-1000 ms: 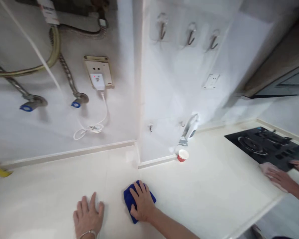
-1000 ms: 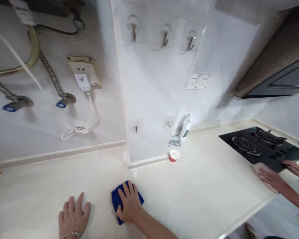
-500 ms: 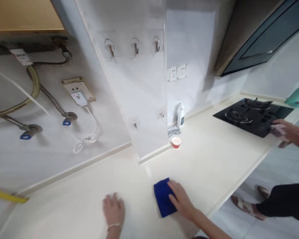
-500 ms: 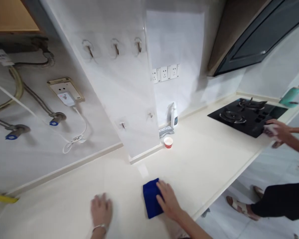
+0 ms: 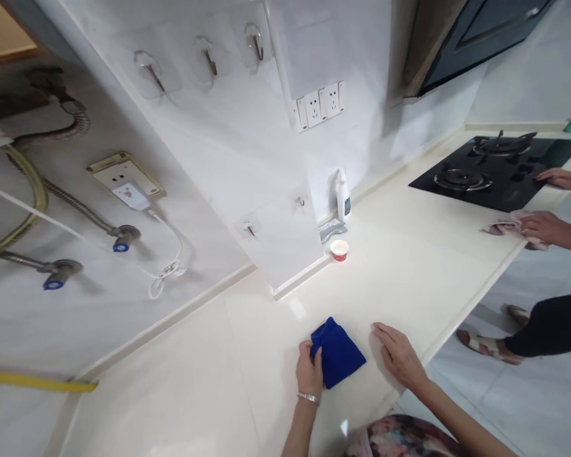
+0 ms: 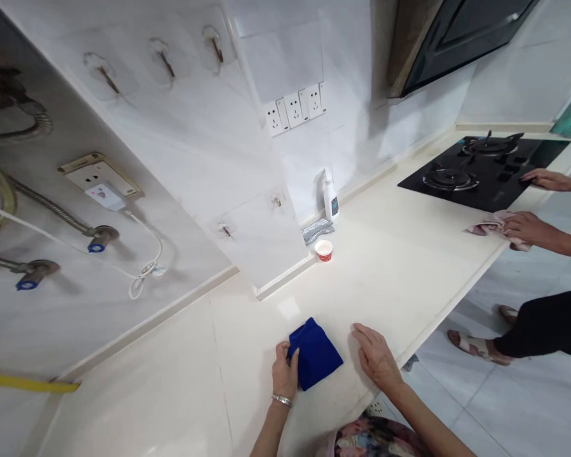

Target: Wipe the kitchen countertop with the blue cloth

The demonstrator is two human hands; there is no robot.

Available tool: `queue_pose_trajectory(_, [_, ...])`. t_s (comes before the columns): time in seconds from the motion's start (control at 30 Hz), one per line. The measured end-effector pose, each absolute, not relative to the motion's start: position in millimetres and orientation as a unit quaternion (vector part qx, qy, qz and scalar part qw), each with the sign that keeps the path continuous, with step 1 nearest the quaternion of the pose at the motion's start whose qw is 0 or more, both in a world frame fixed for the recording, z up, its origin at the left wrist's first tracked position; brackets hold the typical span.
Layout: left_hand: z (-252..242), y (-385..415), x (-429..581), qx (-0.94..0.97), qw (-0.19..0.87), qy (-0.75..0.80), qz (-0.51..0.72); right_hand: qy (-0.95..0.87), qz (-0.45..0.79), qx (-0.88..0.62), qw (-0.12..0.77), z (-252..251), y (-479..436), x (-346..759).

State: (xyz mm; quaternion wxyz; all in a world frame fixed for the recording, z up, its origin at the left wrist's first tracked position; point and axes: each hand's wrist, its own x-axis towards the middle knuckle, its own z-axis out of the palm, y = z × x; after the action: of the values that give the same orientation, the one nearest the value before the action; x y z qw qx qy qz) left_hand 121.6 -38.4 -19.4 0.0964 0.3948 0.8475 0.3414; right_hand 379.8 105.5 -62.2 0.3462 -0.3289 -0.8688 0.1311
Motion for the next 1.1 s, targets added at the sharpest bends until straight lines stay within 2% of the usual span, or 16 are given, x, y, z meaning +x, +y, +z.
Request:
queue_pose_trajectory(0.1, [-4, -57, 76, 0.362, 0.087, 0.868, 0.328, -0.875, 0.12, -0.329, 0.335, -59, 105, 378])
queue_pose_trajectory(0.27, [25, -85, -1, 0.309, -0.002, 0.893, 0.327, -0.879, 0.104, -0.325, 0.331, -64, 105, 382])
queue_pose_trajectory(0.43, [12, -76, 33, 0.384, -0.013, 0.873, 0.3, -0.88, 0.103, -0.327, 0.329, -71, 105, 381])
queue_pose_trajectory(0.63, [-15, -58, 63, 0.416, -0.123, 0.891, 0.136, -0.872, 0.111, -0.343, 0.33, -66, 102, 377])
queue_pose_trajectory(0.87, [-1, -27, -36, 0.337, -0.103, 0.933, 0.077, -0.874, 0.094, -0.348, 0.326, -74, 101, 382])
queue_pose_trajectory(1.1, [5, 42, -91, 0.382, -0.059, 0.921, 0.054, -0.891, 0.045, -0.337, 0.302, -90, 103, 393])
